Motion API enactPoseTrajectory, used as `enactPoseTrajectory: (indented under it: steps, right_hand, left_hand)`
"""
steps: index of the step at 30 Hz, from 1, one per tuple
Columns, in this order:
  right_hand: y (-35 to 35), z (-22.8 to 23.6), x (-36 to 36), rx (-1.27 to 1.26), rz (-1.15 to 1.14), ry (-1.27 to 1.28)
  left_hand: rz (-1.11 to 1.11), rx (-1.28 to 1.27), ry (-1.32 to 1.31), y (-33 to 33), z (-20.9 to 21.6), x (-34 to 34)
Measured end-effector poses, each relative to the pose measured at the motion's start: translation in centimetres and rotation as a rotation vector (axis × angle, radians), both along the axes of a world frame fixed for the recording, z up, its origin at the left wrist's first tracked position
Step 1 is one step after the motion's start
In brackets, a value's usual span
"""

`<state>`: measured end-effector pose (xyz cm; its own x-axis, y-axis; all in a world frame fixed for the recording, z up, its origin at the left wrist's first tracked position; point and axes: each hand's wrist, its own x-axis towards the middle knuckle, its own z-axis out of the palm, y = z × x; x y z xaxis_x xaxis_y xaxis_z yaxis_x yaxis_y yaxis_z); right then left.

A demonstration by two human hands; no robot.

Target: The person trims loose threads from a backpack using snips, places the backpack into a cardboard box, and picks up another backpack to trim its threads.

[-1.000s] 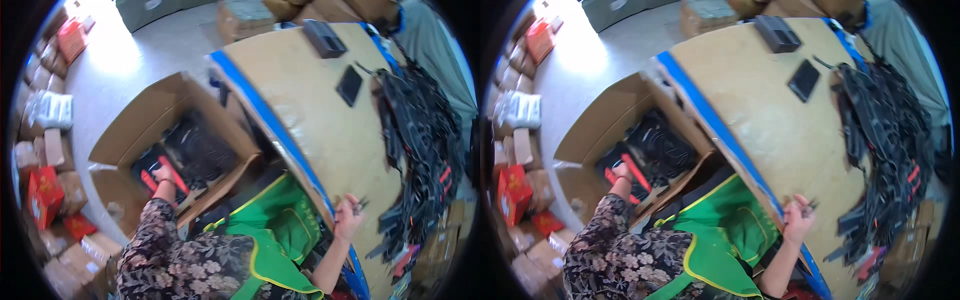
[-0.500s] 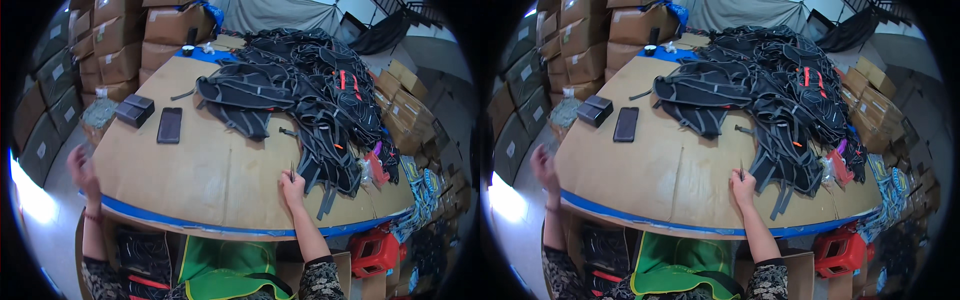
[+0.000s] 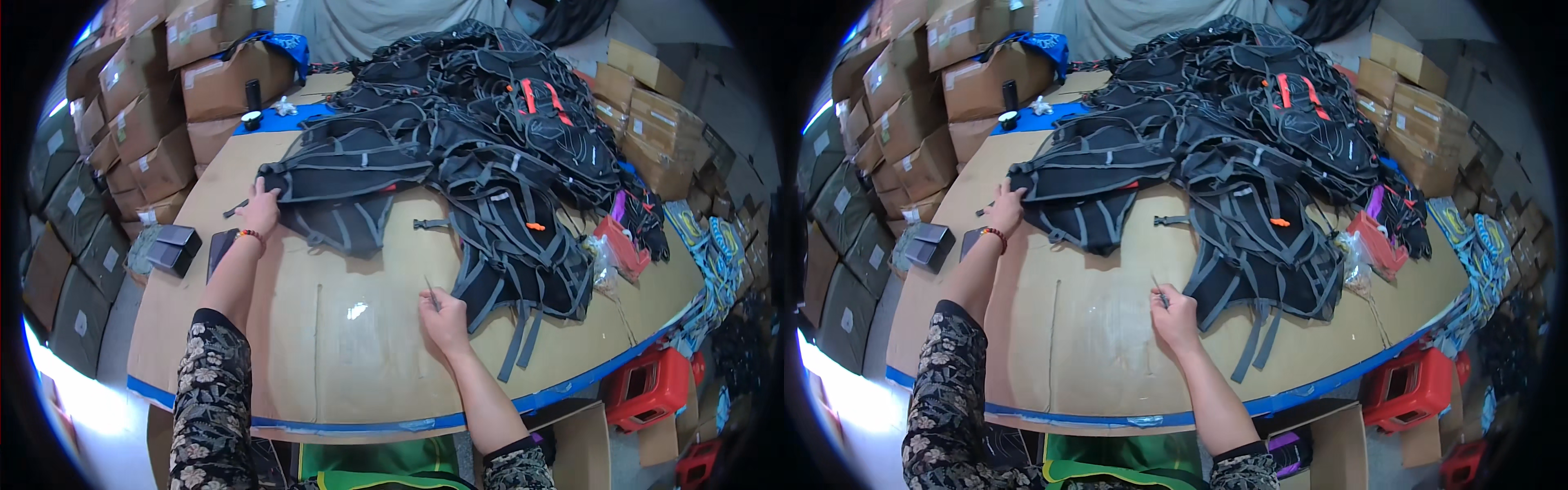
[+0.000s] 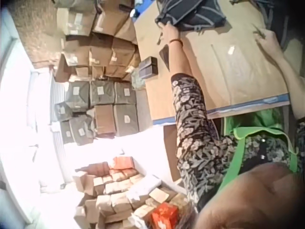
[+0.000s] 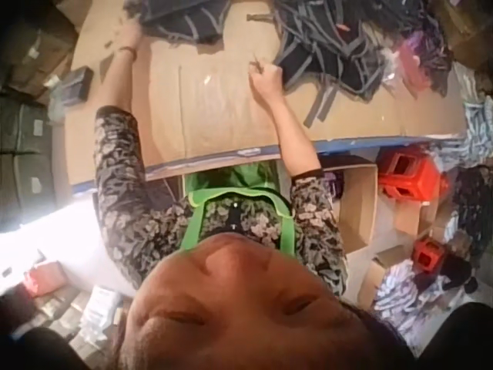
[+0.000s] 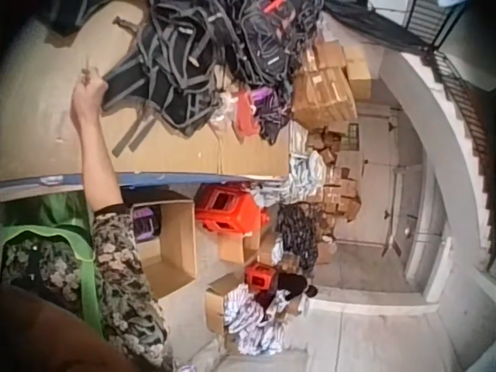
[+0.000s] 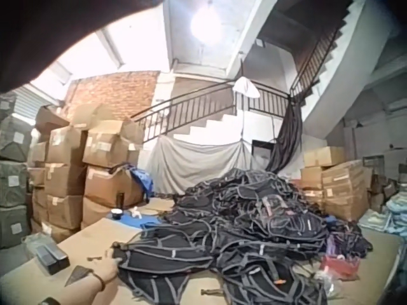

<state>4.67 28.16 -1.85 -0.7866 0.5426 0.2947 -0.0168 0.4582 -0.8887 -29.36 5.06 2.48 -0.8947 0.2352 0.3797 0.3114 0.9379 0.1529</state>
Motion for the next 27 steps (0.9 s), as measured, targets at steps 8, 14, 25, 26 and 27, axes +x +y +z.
enactPoseTrajectory:
  steps: [8, 14, 25, 26, 27]
  right_hand:
    - [-0.1, -0.1, -0.7, 0.004, 0.04, 0.025]
    - [0.6, 0.0, -1.1, -0.375, 0.014, 0.231]
    - [1.3, 0.6, 4.2, -0.843, 0.096, 0.549]
    - [1.8, 0.5, 4.7, -0.896, 0.03, 0.513]
    - [1.3, 0.2, 5.1, -1.08, 0.103, 0.577]
  left_hand:
    - [-0.254, 0.565, 0.128, 3.0, 13.4, -3.4]
    - [-0.434, 0.805, 0.148, 1.7, 31.2, 5.8]
    - [-0.677, 1.025, -0.131, -10.0, 35.8, 23.0]
    - [-0.707, 1.001, -0.266, -10.4, 35.4, 24.5]
    - [-0.698, 1.053, -0.37, -11.1, 34.8, 24.5]
